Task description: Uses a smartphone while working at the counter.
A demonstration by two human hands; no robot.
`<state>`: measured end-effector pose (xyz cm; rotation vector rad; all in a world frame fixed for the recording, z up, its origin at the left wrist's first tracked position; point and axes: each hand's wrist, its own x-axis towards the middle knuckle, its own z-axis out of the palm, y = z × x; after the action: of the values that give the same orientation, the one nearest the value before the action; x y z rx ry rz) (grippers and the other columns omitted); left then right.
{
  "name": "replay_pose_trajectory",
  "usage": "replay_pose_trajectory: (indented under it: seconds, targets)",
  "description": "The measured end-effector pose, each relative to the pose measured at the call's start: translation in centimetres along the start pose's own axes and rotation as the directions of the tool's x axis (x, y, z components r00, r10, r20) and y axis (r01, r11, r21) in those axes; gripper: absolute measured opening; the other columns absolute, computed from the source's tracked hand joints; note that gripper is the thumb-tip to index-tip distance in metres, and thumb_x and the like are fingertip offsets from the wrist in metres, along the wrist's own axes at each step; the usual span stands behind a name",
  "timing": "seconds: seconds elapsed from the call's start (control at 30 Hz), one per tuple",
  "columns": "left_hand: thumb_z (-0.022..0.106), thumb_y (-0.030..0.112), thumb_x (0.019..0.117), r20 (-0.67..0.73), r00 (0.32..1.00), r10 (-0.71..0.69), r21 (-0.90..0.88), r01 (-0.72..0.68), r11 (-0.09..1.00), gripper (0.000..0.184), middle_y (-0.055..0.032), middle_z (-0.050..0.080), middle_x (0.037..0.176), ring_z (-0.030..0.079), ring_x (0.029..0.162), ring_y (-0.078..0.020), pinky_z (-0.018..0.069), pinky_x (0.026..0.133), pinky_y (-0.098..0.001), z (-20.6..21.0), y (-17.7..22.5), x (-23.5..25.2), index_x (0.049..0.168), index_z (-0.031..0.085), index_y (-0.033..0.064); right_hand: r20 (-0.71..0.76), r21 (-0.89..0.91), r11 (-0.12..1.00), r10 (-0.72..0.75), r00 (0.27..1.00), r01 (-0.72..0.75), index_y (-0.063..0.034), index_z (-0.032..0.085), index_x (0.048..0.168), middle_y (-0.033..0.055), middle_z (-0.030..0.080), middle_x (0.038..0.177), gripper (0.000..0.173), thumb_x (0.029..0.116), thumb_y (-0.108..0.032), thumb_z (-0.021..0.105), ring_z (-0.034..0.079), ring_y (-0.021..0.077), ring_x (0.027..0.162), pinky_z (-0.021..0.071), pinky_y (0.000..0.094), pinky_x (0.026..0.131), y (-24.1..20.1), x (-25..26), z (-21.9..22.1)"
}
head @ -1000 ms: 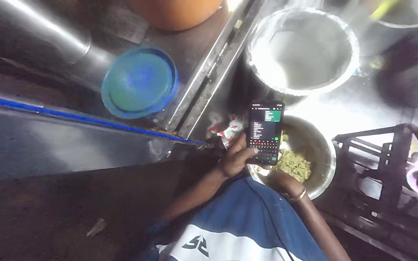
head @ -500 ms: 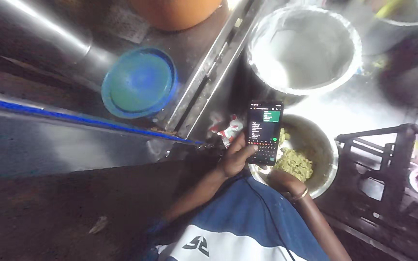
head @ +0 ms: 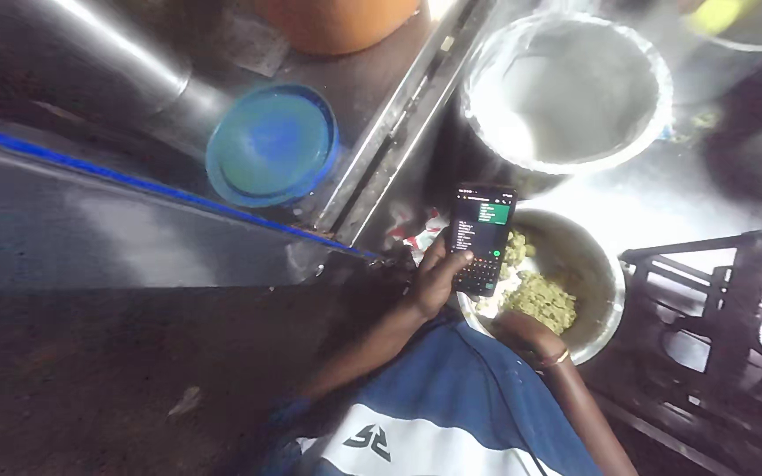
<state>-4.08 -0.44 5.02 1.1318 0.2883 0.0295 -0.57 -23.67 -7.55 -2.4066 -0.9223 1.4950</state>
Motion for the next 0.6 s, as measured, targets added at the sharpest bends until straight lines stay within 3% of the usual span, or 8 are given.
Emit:
replay_pose_trajectory:
  seconds: [0.13, 0.23, 0.4, 0.5, 0.6]
  targets:
    - [0.044, 0.01, 0.1022, -0.015, 1.0, -0.025, -0.026, 0.025, 0.999, 0.036, -0.0086, 0.071, 0.108, 0.073, 0.091, -0.0202, 0.0641, 0.074, -0.0407, 0.1, 0.2, 0.0, 0.138, 0.05, 0.0099, 0.006, -0.012, 1.0, 0.001, 1.0, -0.001, -0.0005, 0.073, 0.103, 0.0219, 0.071, 0.107, 0.032, 0.101, -0.03, 0.059, 0.067, 0.0397, 0.104, 0.0521, 0.0602, 0.092, -0.2, 0.0, -0.2]
    - [0.044, 0.01, 0.1021, -0.027, 0.999, -0.044, -0.021, 0.043, 0.999, 0.036, -0.009, 0.071, 0.107, 0.073, 0.089, -0.0208, 0.064, 0.071, -0.0409, 0.1, 0.3, 0.0, 0.138, 0.049, 0.01, 0.069, 0.021, 1.0, 0.022, 0.997, -0.024, -0.0004, 0.073, 0.108, 0.022, 0.07, 0.11, 0.032, 0.1023, -0.029, 0.058, 0.067, 0.0389, 0.105, 0.051, 0.0592, 0.094, -0.6, 0.1, -1.0]
    - [0.045, 0.011, 0.102, -0.081, 0.996, -0.029, 0.04, 0.032, 0.999, 0.037, -0.0067, 0.07, 0.108, 0.071, 0.093, -0.0153, 0.0626, 0.079, -0.0361, 0.3, 0.5, 0.1, 0.138, 0.05, 0.0069, 0.105, 0.118, 0.993, -0.01, 0.994, -0.002, -0.0013, 0.074, 0.101, 0.0204, 0.071, 0.099, 0.028, 0.0987, -0.027, 0.062, 0.068, 0.0362, 0.095, 0.0517, 0.0595, 0.086, -0.4, 0.1, -1.9]
    - [0.046, 0.009, 0.101, -0.11, 0.994, -0.019, 0.05, 0.025, 0.998, 0.037, -0.0037, 0.068, 0.11, 0.068, 0.098, -0.0095, 0.0586, 0.088, -0.0306, 0.6, 1.2, 0.1, 0.137, 0.05, 0.0038, 0.084, 0.229, 0.973, -0.032, 0.996, 0.012, -0.0019, 0.073, 0.114, 0.0205, 0.071, 0.111, 0.028, 0.1009, -0.024, 0.063, 0.067, 0.0344, 0.105, 0.05, 0.0565, 0.097, -0.1, -1.2, -3.3]
    - [0.047, 0.005, 0.0973, -0.063, 0.998, -0.03, 0.0, 0.03, 1.0, 0.04, -0.0069, 0.069, 0.109, 0.071, 0.093, -0.0153, 0.0635, 0.077, -0.0355, 0.4, 1.4, 0.2, 0.137, 0.046, 0.0034, -0.102, 0.466, 0.882, -0.017, 0.995, 0.063, -0.0032, 0.069, 0.121, 0.0144, 0.071, 0.11, 0.028, 0.0981, -0.018, 0.065, 0.068, 0.0233, 0.1, 0.0541, 0.047, 0.094, 1.8, -2.1, -2.9]
